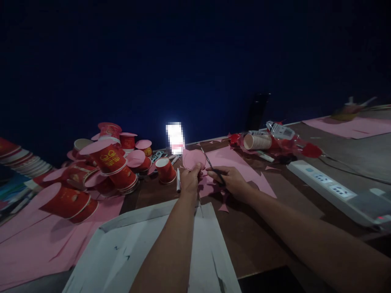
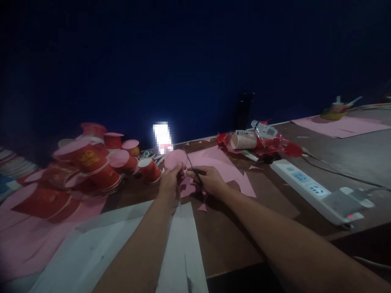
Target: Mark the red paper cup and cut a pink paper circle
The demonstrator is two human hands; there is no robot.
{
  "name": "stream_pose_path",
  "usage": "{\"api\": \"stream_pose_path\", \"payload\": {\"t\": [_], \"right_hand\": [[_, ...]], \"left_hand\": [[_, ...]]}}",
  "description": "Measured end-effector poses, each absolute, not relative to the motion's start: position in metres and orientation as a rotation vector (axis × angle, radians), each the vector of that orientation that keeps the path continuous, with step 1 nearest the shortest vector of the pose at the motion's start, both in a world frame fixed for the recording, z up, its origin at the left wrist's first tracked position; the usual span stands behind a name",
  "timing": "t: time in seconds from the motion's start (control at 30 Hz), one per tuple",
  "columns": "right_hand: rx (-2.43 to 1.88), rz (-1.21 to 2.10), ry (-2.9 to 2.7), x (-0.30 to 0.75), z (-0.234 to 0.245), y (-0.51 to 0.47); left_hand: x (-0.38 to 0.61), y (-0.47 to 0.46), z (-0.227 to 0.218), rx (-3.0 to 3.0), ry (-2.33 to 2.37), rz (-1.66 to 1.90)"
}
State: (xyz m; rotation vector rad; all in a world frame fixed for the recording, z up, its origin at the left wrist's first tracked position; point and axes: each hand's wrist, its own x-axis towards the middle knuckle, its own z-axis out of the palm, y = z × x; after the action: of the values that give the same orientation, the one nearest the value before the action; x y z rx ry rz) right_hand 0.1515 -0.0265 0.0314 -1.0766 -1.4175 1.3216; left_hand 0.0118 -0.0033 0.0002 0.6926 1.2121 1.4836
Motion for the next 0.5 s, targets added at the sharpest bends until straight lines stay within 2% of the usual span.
{"api": "stream_pose_path", "payload": {"t": [0.5], "right_hand": [[-1.093,1.327,-1.386,0.1511,0.0279,-0.0263]], "left_hand": [[0.0120,-0.0036,0.0025,0.688,1.204,1.500]]}}
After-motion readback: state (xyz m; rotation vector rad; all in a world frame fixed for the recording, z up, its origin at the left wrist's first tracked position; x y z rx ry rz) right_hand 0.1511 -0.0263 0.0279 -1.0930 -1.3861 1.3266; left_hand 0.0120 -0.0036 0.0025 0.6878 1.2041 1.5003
